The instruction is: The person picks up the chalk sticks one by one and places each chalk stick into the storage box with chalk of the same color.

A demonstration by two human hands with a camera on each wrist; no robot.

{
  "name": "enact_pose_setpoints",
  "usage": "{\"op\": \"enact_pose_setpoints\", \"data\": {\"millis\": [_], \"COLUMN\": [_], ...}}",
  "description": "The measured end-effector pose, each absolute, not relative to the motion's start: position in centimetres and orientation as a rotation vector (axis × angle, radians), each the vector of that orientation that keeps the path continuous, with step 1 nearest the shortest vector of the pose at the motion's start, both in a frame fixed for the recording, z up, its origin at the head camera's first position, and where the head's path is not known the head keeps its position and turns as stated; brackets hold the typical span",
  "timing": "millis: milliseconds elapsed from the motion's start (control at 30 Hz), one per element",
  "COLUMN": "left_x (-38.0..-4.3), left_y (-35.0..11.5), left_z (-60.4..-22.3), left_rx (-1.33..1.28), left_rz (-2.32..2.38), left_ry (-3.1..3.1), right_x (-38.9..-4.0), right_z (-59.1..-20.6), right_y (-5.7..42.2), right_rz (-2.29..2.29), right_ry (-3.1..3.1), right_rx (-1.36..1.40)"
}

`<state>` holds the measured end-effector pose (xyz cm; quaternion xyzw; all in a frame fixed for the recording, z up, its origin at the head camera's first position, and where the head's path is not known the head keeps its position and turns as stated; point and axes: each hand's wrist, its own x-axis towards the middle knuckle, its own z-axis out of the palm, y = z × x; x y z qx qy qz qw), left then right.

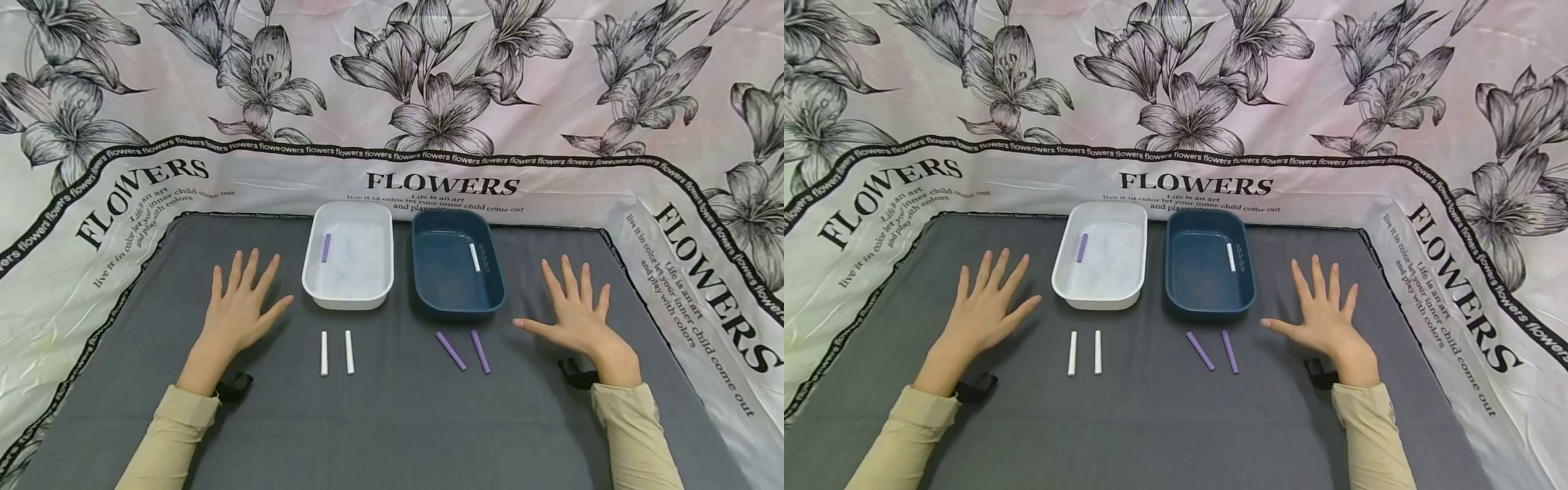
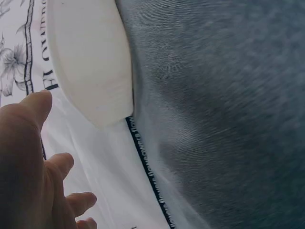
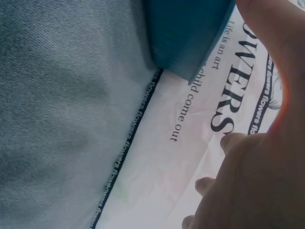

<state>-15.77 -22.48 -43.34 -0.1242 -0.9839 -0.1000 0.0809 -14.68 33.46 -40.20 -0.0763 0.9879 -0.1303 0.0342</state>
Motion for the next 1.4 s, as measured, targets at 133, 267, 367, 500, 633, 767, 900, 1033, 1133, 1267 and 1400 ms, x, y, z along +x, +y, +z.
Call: {"op": "enact_pose_setpoints", "data": {"millis": [133, 267, 367, 500, 633, 767, 900, 1033, 1133, 1267, 1400], "left_x": [-16.1, -16.2, -16.2, -16.2, -16.5, -16.7, -16.8, -16.9, -17.1, -17.2, -17.4], "left_y": [-22.3, -22.2, -22.1, -22.0, -21.8, -21.6, -21.0, -20.4, -19.9, -19.4, -18.7], "left_z": [-43.0, -42.7, -42.4, -42.3, -42.3, -42.2, -42.0, -41.8, -41.8, -42.0, -42.1], "left_rx": [-0.379, -0.371, -0.371, -0.375, -0.380, -0.383, -0.392, -0.418, -0.432, -0.439, -0.449], "left_rz": [-0.298, -0.290, -0.289, -0.310, -0.329, -0.325, -0.327, -0.339, -0.339, -0.329, -0.324], "left_ry": [-2.941, -2.949, -2.953, -2.956, -2.956, -2.966, -2.972, -2.966, -2.962, -2.960, -2.968], "right_x": [-14.8, -14.9, -14.9, -15.1, -15.1, -15.1, -15.0, -14.9, -14.9, -14.9, -14.9], "right_z": [-39.8, -39.5, -39.3, -39.2, -39.1, -39.2, -39.4, -39.5, -39.8, -40.2, -40.5], "right_y": [33.4, 33.2, 33.0, 32.7, 32.3, 32.0, 31.8, 31.5, 31.2, 30.6, 29.9], "right_rz": [-0.411, -0.415, -0.423, -0.468, -0.551, -0.624, -0.661, -0.680, -0.682, -0.674, -0.679], "right_ry": [3.057, 3.071, 3.085, 3.116, 3.146, 3.153, 3.152, 3.148, 3.147, 3.141, 3.124], "right_rx": [-0.249, -0.276, -0.307, -0.391, -0.503, -0.589, -0.647, -0.700, -0.740, -0.796, -0.879]}}
